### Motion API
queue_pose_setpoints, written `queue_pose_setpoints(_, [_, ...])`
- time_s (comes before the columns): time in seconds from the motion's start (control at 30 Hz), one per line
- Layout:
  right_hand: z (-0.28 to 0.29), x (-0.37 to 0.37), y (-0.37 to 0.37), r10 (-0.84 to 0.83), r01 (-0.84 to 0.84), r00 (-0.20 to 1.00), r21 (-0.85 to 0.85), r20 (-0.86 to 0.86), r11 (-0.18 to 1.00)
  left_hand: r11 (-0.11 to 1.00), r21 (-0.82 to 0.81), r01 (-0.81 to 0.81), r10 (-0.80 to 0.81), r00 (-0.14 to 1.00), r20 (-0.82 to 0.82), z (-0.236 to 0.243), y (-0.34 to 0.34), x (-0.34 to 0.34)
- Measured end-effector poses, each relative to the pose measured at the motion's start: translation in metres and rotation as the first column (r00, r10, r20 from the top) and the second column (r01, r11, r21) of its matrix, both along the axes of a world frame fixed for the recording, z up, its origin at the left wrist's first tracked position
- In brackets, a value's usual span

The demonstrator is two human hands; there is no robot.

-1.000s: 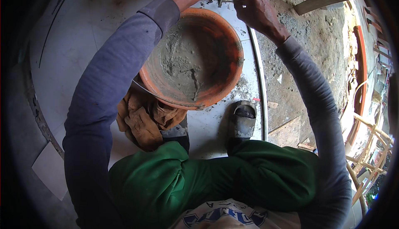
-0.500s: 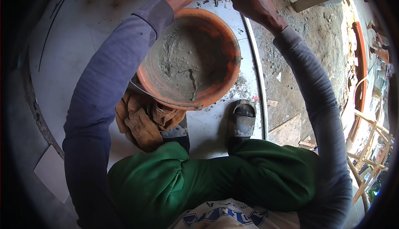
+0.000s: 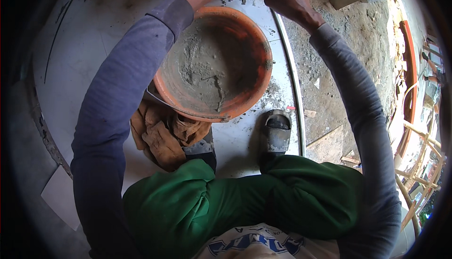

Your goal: The person wipes a floor edge with a cloth, picks up a thin strip, and applies mortar to a door frame edge using a trowel.

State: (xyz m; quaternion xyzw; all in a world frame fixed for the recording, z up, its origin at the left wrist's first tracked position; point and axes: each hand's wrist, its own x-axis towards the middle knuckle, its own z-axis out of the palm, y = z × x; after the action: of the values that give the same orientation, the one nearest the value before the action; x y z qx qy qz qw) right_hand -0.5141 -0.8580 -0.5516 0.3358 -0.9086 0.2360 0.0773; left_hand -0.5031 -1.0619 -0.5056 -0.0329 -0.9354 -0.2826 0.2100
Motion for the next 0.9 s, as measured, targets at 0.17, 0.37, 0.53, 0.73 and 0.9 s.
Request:
queue_pose_setpoints(0.17, [0.019, 0.0, 0.003, -0.171, 0.169, 0.974, 0.026, 0.152, 0.985, 0.999, 0.04, 0.034, -0.04, 0.982, 0.182, 0.0, -0.007, 0.0])
queue_pose_setpoints(0.37, [0.03, 0.011, -0.007, -0.1, 0.102, 0.993, -0.031, 0.068, 0.994, 0.999, 0.002, 0.034, -0.034, 0.997, 0.066, 0.004, 0.0, 0.003])
queue_pose_setpoints(0.53, [0.054, 0.014, 0.017, -0.223, 0.231, 0.97, -0.07, 0.099, 0.97, 0.985, 0.147, 0.087, -0.115, 0.975, 0.189, 0.006, -0.01, 0.002])
queue_pose_setpoints(0.73, [0.024, 0.012, 0.031, 0.076, -0.076, 0.997, 0.011, 0.014, 0.997, 0.999, -0.012, 0.042, -0.042, 0.998, 0.043, 0.001, -0.002, 0.003])
queue_pose_setpoints(0.9, [-0.015, 0.008, 0.008, 0.055, -0.055, 0.998, 0.034, 0.004, 0.998, 0.996, 0.063, 0.059, -0.07, 0.978, 0.197, 0.009, -0.004, 0.004])
